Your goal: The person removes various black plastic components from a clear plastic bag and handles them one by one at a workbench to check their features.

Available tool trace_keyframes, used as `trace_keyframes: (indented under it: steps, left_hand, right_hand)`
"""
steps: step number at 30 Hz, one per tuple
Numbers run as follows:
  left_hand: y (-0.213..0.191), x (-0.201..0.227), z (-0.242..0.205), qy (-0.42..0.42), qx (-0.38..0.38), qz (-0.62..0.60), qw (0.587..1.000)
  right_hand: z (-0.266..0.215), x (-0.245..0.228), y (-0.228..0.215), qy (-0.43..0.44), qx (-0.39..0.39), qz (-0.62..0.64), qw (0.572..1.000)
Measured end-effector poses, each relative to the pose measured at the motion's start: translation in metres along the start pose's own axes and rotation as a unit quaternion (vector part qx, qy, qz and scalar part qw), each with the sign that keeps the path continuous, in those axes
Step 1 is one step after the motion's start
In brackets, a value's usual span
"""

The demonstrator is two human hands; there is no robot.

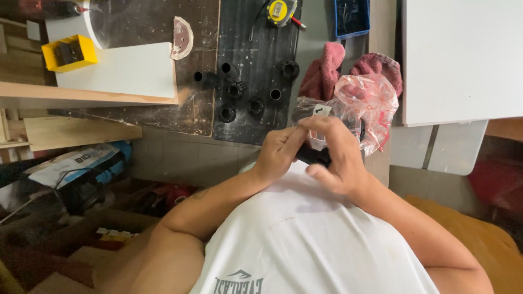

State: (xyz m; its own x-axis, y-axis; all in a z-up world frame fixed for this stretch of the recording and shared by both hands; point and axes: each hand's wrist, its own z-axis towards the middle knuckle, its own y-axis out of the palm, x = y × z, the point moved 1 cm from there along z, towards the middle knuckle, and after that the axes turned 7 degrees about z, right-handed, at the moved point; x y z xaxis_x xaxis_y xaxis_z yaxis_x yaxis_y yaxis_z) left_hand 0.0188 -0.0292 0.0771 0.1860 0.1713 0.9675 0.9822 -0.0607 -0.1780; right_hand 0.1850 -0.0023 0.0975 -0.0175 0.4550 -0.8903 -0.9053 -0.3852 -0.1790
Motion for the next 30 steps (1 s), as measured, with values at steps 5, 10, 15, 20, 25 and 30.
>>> trace_keyframes:
  steps: [5,10,15,20,25,30]
  left_hand:
    - [-0.068,-0.002,0.055,0.103,0.087,0.111,0.985]
    - [-0.124,-0.070,0.133,0.264,0.186,0.443,0.836]
    - [-0.109,-0.149,0.168,0.165,0.067,0.583,0.793]
    - [-0.097,-0.130,0.146,0.224,0.107,0.597,0.763]
    - [-0.078,-0.126,0.105,0.232,-0.035,0.597,0.767]
    - [-0.070,0.003,0.056,0.184,-0.022,0.188,0.965]
  right_hand:
    - [-0.023,0.033,-0.005,0.164,-0.001,0.037,0.986]
    - [-0.043,0.037,-0.025,0.288,-0.009,-0.008,0.958]
    - [-0.043,0.034,-0.034,0.272,-0.007,-0.063,0.960]
    - [-0.059,0.047,-0.041,0.264,0.010,-0.078,0.961]
    - [-0.061,0.051,-0.050,0.237,0.045,-0.102,0.965]
    - [-0.042,0.021,-0.068,0.104,0.128,-0.070,0.984]
